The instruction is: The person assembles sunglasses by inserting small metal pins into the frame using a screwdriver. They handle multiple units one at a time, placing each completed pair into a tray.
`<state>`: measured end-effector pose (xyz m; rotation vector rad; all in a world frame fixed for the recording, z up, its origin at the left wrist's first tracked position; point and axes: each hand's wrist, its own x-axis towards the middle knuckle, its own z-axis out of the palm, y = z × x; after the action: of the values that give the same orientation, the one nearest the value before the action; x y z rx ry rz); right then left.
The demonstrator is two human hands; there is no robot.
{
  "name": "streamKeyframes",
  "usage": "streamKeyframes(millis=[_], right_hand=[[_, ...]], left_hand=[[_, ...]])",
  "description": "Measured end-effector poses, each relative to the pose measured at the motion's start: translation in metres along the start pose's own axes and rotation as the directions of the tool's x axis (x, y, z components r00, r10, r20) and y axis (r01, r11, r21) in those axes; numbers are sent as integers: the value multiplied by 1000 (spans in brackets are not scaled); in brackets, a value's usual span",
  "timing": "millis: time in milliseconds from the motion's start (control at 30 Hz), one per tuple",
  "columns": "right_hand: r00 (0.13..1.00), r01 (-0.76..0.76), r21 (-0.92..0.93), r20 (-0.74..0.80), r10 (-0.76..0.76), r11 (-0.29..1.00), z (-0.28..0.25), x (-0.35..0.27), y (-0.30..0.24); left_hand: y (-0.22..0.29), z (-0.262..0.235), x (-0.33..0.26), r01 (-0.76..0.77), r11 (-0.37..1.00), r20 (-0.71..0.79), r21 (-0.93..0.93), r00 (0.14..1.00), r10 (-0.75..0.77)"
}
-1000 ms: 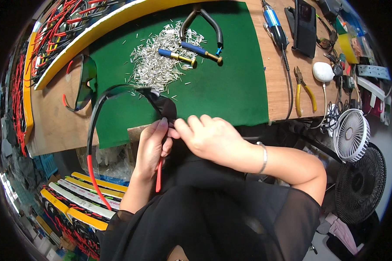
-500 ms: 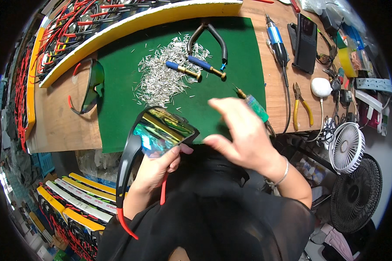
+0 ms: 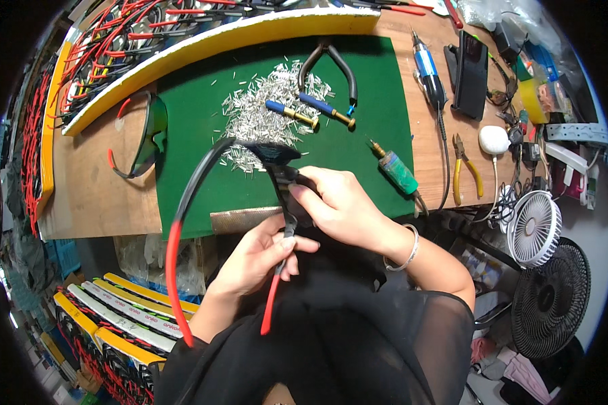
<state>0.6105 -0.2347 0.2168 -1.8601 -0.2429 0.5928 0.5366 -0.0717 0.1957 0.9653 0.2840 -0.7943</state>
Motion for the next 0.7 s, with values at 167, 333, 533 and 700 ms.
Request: streamKeyframes(millis=[167, 333, 533, 700], right_hand=[[767, -487, 98, 523, 371, 868, -5, -9, -13], [862, -141, 77, 499, 84, 987, 5, -15, 10], [929, 353, -136, -69, -365, 925, -14, -2, -20], [798, 567, -298, -31, -602, 768, -10, 5, -14]], left_hand=[[10, -16, 8, -489, 841, -103, 232, 847, 521], [17, -1, 5, -433, 896, -298, -98, 872, 389], [4, 3, 8, -141, 988, -158, -59, 979, 130], [10, 3, 9, -86, 996, -132, -36, 988, 80]])
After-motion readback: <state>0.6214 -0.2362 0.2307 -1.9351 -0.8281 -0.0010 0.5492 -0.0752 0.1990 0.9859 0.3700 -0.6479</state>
